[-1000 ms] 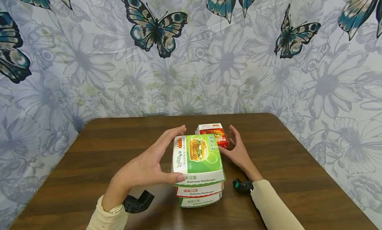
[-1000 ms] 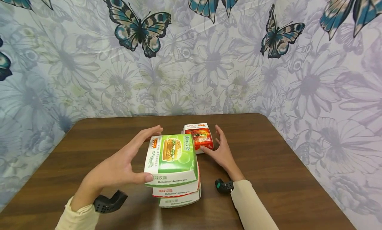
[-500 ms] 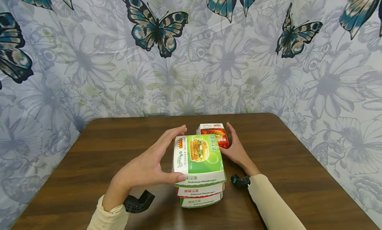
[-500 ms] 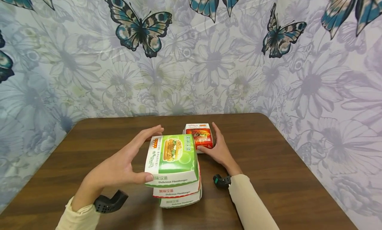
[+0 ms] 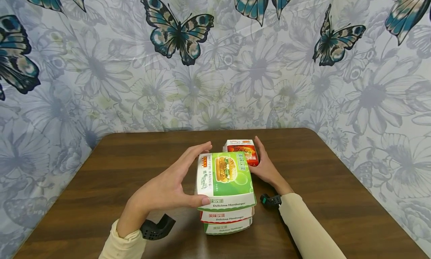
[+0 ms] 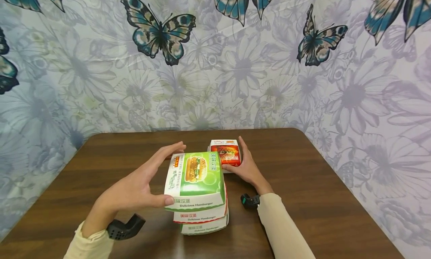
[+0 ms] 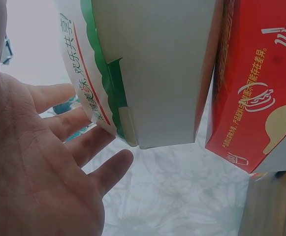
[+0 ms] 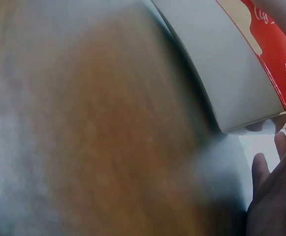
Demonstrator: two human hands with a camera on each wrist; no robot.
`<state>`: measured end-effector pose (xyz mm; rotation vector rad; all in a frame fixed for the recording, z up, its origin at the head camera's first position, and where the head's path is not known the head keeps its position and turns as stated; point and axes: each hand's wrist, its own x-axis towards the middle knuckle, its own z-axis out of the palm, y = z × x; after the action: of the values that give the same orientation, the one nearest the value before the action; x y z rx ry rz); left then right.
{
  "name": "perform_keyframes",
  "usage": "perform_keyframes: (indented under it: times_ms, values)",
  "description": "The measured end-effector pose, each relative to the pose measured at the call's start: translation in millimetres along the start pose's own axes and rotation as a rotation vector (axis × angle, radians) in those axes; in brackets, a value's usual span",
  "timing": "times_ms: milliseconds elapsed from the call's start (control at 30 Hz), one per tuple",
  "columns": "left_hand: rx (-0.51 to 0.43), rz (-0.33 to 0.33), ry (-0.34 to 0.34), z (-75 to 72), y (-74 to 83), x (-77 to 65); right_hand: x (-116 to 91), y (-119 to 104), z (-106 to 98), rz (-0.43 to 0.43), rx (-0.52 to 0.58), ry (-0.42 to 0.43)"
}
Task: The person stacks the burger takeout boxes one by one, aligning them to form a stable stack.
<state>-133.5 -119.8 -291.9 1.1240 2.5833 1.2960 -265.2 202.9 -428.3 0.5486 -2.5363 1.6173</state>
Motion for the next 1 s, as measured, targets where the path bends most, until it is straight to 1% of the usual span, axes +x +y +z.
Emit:
perform_keyframes:
  times_ms: [133,367,567,733,900,1000]
  values:
    - [0.0,-0.003,-0.001,0.4,-0.2,0.1,-1,-4,0,0.0,-0.01,-0.017]
    - [0.004,-0.004,0.001,0.3,-0.9,0.0,11,38,5,-0.012,-0.029,0.015]
    - [0.001,-0.002,-0.003,-0.1,-0.7,0.0,9,34,5,0.012,-0.062,0.034]
    - [0.01,0.002,0.001,-0.2,-0.5,-0.5,6,31,6,0.036,-0.066,0.053]
    - [0.018,0.009,0.005,-0.4,-0.4,-0.9,6,32,6,0.028,-0.079,0.064]
    - [0.023,0.013,0.008,-0.7,-0.1,-0.9,6,32,5,0.019,-0.068,0.064]
